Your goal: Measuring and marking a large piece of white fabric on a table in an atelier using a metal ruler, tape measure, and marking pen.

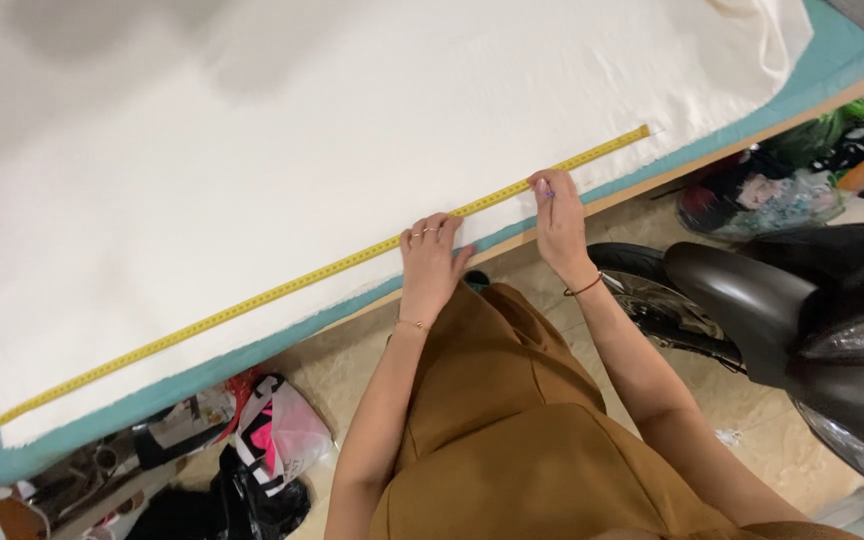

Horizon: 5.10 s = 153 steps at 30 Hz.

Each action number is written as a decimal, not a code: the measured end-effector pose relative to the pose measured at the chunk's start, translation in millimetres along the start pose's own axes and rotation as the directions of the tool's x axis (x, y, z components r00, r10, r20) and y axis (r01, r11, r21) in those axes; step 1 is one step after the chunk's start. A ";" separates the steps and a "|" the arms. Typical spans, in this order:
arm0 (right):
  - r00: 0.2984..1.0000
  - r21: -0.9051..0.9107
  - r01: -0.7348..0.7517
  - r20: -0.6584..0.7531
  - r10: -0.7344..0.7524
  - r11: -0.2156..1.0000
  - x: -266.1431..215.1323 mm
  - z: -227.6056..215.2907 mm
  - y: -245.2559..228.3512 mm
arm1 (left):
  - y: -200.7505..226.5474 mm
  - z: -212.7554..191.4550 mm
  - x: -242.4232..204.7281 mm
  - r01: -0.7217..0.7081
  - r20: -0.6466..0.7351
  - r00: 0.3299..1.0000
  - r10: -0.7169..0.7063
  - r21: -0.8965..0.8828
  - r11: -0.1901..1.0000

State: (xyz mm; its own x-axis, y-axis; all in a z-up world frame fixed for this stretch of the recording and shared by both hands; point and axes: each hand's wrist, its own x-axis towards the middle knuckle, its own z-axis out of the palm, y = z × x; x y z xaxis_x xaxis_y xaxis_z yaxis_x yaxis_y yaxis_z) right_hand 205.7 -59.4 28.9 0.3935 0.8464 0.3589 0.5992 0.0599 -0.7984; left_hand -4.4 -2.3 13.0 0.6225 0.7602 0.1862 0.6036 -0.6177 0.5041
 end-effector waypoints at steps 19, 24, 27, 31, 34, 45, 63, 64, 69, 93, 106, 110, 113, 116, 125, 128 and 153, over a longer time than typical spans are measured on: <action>0.982 -0.339 -0.139 -0.166 0.086 0.931 10.6 -82.6 105.5 | -2.0 22.9 12.3 0.126 0.043 0.991 -0.129 0.072 0.989; 0.979 -0.449 -0.192 -0.149 0.138 0.873 18.8 -86.5 133.6 | -8.7 32.0 7.7 0.178 0.125 0.974 -0.187 0.081 0.981; 0.992 -0.468 -0.106 -0.116 0.058 0.877 24.1 -89.4 136.3 | -3.7 25.4 6.8 0.191 0.107 0.974 -0.198 0.067 0.979; 0.992 -0.452 -0.110 -0.103 0.071 0.885 35.1 -89.1 165.4 | -1.0 25.8 6.0 0.206 0.059 0.976 -0.211 0.082 0.975; 0.993 -0.471 -0.112 -0.092 0.078 0.875 37.5 -86.9 158.2 | 3.7 18.0 4.3 0.217 0.022 0.976 -0.219 0.070 0.974; 0.993 -0.524 -0.115 -0.069 0.092 0.844 41.7 -97.5 166.6 | 10.6 26.6 8.9 0.271 -0.006 0.962 -0.271 0.088 0.959; 0.997 -0.558 -0.072 -0.036 0.062 0.827 47.5 -110.5 185.9 | 17.7 27.3 13.1 0.309 -0.095 0.948 -0.302 0.062 0.949; 0.997 -0.558 -0.073 -0.039 0.062 0.826 48.1 -111.5 186.8 | 16.5 28.3 15.1 0.306 -0.095 0.949 -0.299 0.062 0.950; 0.995 -0.555 -0.103 -0.042 0.095 0.825 44.7 -116.5 189.5 | 18.2 29.8 15.9 0.347 -0.044 0.938 -0.344 0.077 0.935; 0.999 -0.531 -0.045 -0.036 0.030 0.846 19.4 -109.3 185.4 | 23.3 26.4 4.6 0.184 -0.175 0.970 -0.169 0.073 0.980; 0.993 -0.522 0.052 0.114 0.008 0.851 15.8 -79.3 93.2 | 24.4 24.7 4.4 0.150 -0.185 0.973 -0.141 0.033 0.988; 0.994 -0.528 0.048 0.112 0.014 0.848 15.5 -84.6 102.4 | 28.0 23.4 6.6 0.160 -0.191 0.970 -0.151 0.030 0.987; 0.997 -0.561 0.028 0.076 0.018 0.827 16.3 -92.3 132.4 | 24.5 27.5 5.3 0.171 -0.176 0.971 -0.161 0.045 0.984; 0.999 -0.601 -0.007 0.023 0.026 0.799 18.7 -106.1 167.7 | 24.0 27.7 6.4 0.178 -0.165 0.972 -0.167 0.058 0.982; 0.999 -0.620 -0.048 -0.050 0.021 0.783 29.8 -127.9 177.8 | 11.8 45.5 1.1 0.206 -0.171 0.966 -0.192 0.065 0.977; 1.000 -0.574 -0.018 -0.002 0.021 0.818 42.7 -109.0 162.8 | 13.5 43.4 2.2 0.217 -0.181 0.963 -0.202 0.070 0.974; 0.902 -0.547 0.338 0.419 -0.099 0.766 135.1 129.6 83.2 | -139.6 -96.9 -151.6 0.514 -0.628 0.605 -0.490 -0.162 0.842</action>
State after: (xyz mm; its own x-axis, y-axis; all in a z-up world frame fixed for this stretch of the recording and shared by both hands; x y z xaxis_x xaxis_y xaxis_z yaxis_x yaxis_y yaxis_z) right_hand 218.3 128.5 -51.7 0.0038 0.9798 0.1999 0.9732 0.0424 -0.2259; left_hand -231.4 -11.8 -3.8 -0.2322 0.8888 0.3951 0.7477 -0.0967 0.6569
